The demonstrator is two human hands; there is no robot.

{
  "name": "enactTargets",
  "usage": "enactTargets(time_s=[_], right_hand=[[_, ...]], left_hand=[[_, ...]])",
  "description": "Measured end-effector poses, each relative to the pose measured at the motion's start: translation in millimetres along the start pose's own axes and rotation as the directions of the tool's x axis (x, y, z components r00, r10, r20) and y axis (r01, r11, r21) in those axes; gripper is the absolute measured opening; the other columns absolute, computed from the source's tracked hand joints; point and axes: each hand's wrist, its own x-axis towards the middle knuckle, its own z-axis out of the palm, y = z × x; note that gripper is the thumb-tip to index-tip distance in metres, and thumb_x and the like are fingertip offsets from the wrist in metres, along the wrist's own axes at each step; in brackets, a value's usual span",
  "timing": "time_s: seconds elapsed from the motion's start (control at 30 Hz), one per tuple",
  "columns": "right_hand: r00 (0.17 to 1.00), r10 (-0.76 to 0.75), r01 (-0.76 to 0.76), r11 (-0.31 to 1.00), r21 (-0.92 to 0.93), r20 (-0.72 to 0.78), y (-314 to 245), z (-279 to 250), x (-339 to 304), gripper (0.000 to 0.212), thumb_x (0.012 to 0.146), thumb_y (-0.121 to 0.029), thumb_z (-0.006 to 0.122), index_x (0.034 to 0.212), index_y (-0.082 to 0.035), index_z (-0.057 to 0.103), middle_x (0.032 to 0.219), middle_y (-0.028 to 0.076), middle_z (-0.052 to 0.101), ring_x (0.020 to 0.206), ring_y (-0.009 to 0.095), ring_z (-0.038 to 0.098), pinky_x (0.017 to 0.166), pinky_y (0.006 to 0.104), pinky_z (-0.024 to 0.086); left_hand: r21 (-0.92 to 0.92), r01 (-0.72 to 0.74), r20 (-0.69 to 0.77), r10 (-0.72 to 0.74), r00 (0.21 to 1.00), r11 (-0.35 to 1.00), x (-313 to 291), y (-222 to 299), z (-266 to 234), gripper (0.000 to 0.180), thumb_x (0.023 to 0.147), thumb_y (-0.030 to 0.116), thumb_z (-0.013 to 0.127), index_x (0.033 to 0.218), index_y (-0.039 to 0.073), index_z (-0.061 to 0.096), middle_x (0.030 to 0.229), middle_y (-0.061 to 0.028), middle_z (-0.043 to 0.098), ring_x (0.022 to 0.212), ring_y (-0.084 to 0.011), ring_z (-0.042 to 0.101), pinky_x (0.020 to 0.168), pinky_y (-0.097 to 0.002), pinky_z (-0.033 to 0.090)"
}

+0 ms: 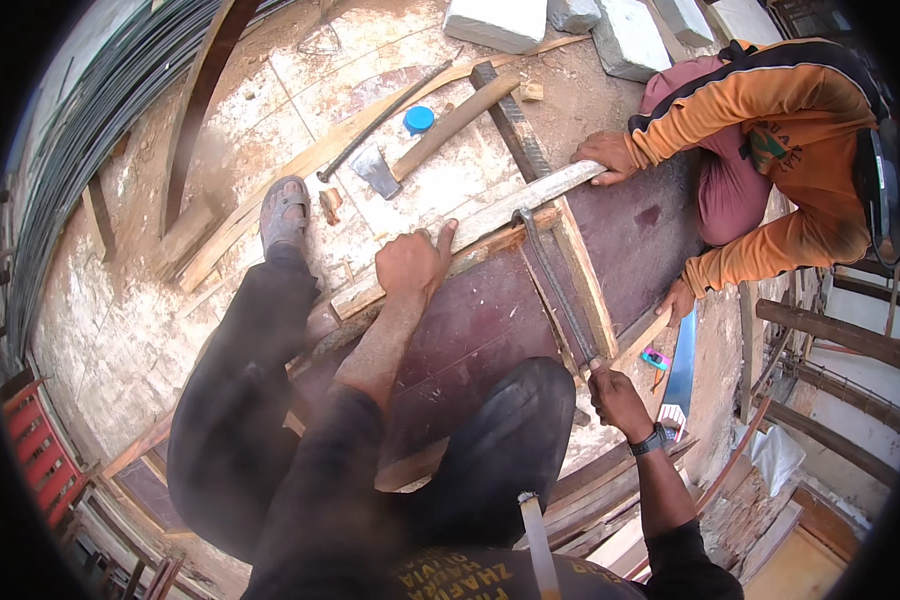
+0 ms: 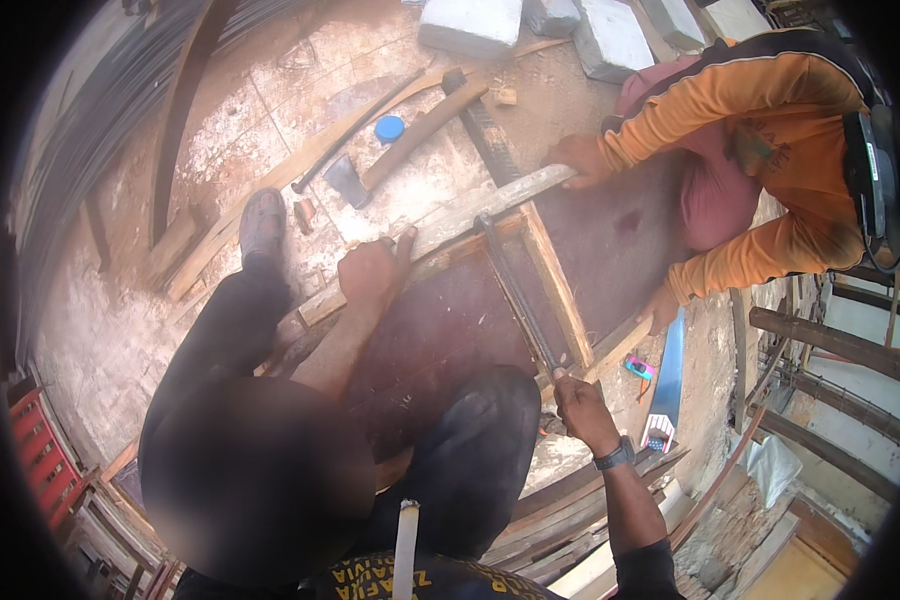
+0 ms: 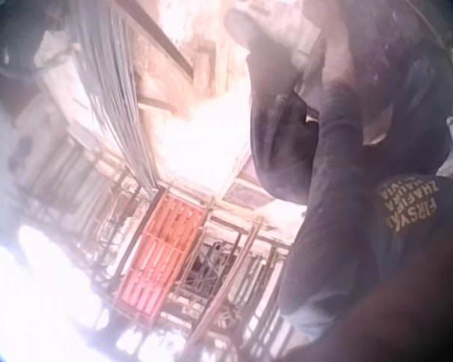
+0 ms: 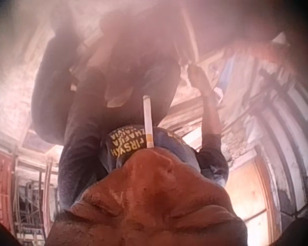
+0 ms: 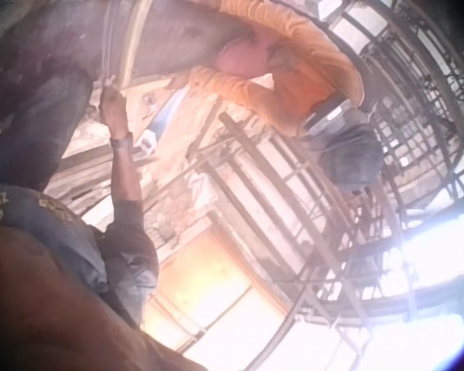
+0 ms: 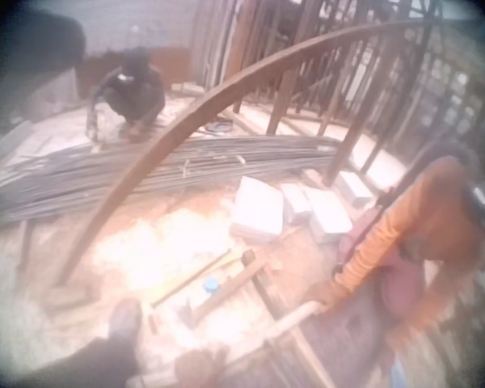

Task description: The person uses a saw to cut through a piece of wood that is part of a larger wooden frame on the ground. The person first uses a crowbar and a hammer to adjust and secure pieces of the frame, then uses the saw to make a vertical cut through the wood.

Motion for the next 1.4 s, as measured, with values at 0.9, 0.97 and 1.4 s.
enactTargets(time_s=[0.9,0.97,1.4], right_hand=[[0.199,-0.878,0.884,-0.031,0.467,-0.436,-244.8,-28.2,43.9,0.054,0.104,-0.052,0.049,0.068,-0.015,0.035,0.059,-0.002,0.033,0.048,0.01,0.028,0.047,0.0274,0.031],[0.233,-0.885,0.864,-0.001,0.503,-0.403,-248.9,-23.2,48.8,0.05,0.102,-0.043,0.052,0.065,-0.014,0.035,0.057,-0.001,0.034,0.047,0.01,0.028,0.047,0.0284,0.03],[0.231,-0.939,0.824,0.049,0.565,-0.256,-267.5,-26.2,47.9,0.046,0.096,-0.04,0.058,0.064,-0.013,0.038,0.057,-0.002,0.033,0.05,0.01,0.027,0.048,0.029,0.025]], left_hand=[[-0.088,0.014,0.076,-0.007,0.997,0.996,0.0,5.2,-13.7,0.071,0.102,0.062,0.039,0.098,0.003,0.079,0.088,-0.0252,0.074,0.089,-0.0407,0.072,0.084,-0.0497,0.054],[-0.084,0.005,0.057,-0.001,0.998,0.996,-0.8,2.5,-15.8,0.071,0.101,0.061,0.039,0.099,0.003,0.079,0.088,-0.0253,0.074,0.089,-0.0407,0.072,0.084,-0.0496,0.054],[-0.096,0.021,0.07,-0.014,0.997,0.995,1.3,2.8,-19.2,0.07,0.101,0.061,0.041,0.095,0.002,0.079,0.086,-0.0243,0.074,0.087,-0.0408,0.072,0.083,-0.0501,0.054]])
